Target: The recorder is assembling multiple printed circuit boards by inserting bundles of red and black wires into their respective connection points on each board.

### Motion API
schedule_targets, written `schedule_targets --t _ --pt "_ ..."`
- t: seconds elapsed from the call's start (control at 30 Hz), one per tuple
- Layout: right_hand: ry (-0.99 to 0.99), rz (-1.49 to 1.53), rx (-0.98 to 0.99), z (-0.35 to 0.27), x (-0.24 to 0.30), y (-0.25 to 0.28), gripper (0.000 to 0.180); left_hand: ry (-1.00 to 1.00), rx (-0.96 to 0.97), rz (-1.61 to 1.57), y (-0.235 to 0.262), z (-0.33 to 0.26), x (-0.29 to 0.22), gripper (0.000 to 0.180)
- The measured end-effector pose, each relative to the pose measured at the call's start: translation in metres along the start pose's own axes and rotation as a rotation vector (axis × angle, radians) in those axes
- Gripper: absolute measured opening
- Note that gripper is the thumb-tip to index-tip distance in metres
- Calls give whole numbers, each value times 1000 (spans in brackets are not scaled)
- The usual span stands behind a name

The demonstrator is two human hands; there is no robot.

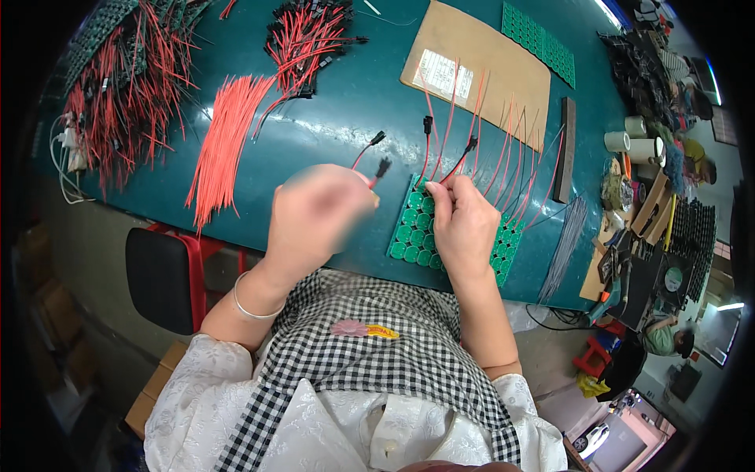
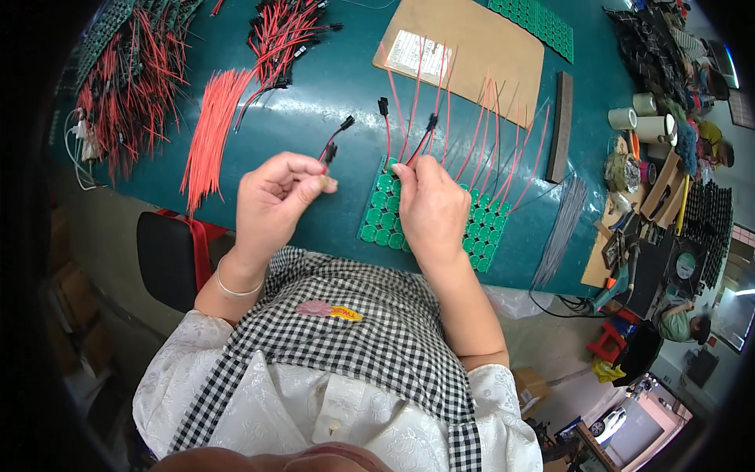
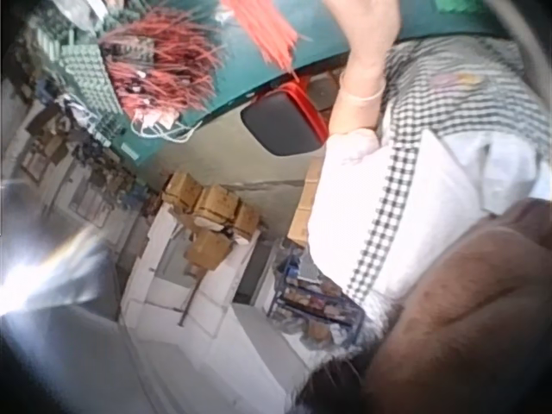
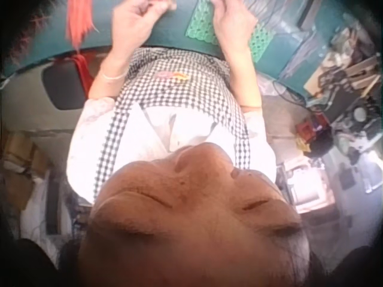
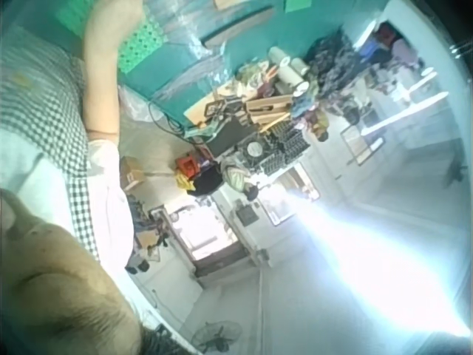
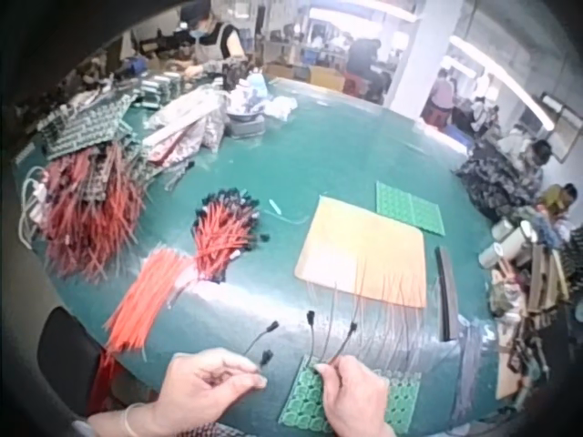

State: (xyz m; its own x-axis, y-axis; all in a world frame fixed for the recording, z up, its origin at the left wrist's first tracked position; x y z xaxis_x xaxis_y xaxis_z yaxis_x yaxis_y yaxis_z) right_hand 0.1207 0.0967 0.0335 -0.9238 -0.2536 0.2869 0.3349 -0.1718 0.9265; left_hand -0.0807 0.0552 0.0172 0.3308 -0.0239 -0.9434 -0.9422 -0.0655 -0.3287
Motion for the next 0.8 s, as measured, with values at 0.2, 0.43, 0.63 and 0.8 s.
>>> schedule_targets --t 0.2,0.43,0.63,0.8 --pt "-88 327 -72 -5 -6 2 19 183 92 -218 -26 -8 16 9" --pt "-336 1209 203 -22 -7 4 8 307 258 90 -55 -13 21 14" --pt "-49 1273 538 -35 3 13 13 444 400 -309 -67 -20 35 14" --pt "-289 1101 262 -31 -33 13 9 474 401 -276 -61 -22 43 12"
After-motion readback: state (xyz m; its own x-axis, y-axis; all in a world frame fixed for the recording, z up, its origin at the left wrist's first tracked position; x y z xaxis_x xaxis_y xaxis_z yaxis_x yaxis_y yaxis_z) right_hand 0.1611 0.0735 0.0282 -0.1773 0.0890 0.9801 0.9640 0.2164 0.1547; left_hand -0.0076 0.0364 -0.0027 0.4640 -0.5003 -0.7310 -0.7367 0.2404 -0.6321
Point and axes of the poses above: each hand's wrist, its own z-axis towards the middle knuckle, its own y-axis out of the back of the hand, x = y × z, the point moved 8 cm from there along z, towards the middle knuckle, and after that the axes turned 14 degrees about -z, right-handed, at the moved point
